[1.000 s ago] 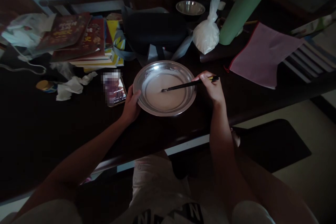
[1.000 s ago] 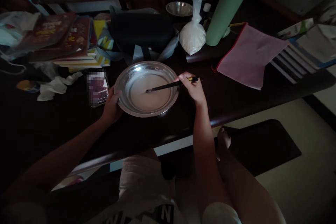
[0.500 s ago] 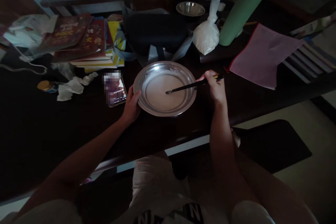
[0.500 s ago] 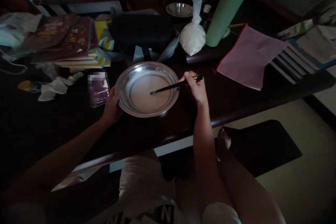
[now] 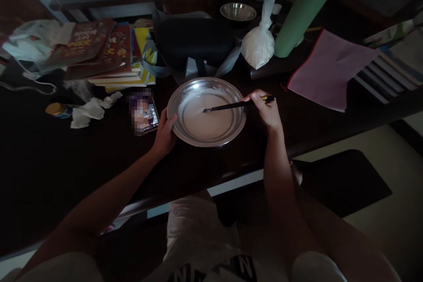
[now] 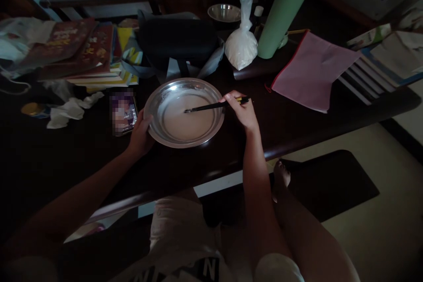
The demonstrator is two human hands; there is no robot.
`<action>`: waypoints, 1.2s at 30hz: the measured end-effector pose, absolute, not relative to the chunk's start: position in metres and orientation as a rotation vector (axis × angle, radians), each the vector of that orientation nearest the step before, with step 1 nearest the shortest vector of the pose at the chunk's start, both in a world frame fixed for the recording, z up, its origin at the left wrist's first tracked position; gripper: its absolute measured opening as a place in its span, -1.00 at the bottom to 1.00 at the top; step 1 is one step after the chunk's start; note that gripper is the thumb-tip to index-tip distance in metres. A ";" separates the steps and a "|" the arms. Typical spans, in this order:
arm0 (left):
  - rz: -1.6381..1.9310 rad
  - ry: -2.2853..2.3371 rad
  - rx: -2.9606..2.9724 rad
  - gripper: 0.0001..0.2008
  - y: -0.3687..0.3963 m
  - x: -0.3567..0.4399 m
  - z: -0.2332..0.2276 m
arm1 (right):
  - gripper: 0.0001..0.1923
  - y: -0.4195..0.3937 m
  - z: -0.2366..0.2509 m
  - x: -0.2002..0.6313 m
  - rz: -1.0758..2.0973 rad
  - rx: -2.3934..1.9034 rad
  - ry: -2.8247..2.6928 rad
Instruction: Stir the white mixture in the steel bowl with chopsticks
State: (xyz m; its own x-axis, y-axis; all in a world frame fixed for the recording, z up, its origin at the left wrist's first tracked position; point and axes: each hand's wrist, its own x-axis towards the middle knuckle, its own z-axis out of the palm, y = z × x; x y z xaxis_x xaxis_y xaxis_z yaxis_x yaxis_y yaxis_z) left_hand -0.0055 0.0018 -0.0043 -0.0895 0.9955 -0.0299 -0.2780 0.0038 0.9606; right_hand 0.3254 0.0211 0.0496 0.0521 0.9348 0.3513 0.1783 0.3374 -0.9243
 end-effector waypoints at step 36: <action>1.381 1.077 0.927 -0.48 0.002 -0.005 -0.005 | -0.42 0.020 0.049 0.326 0.812 -1.135 -1.422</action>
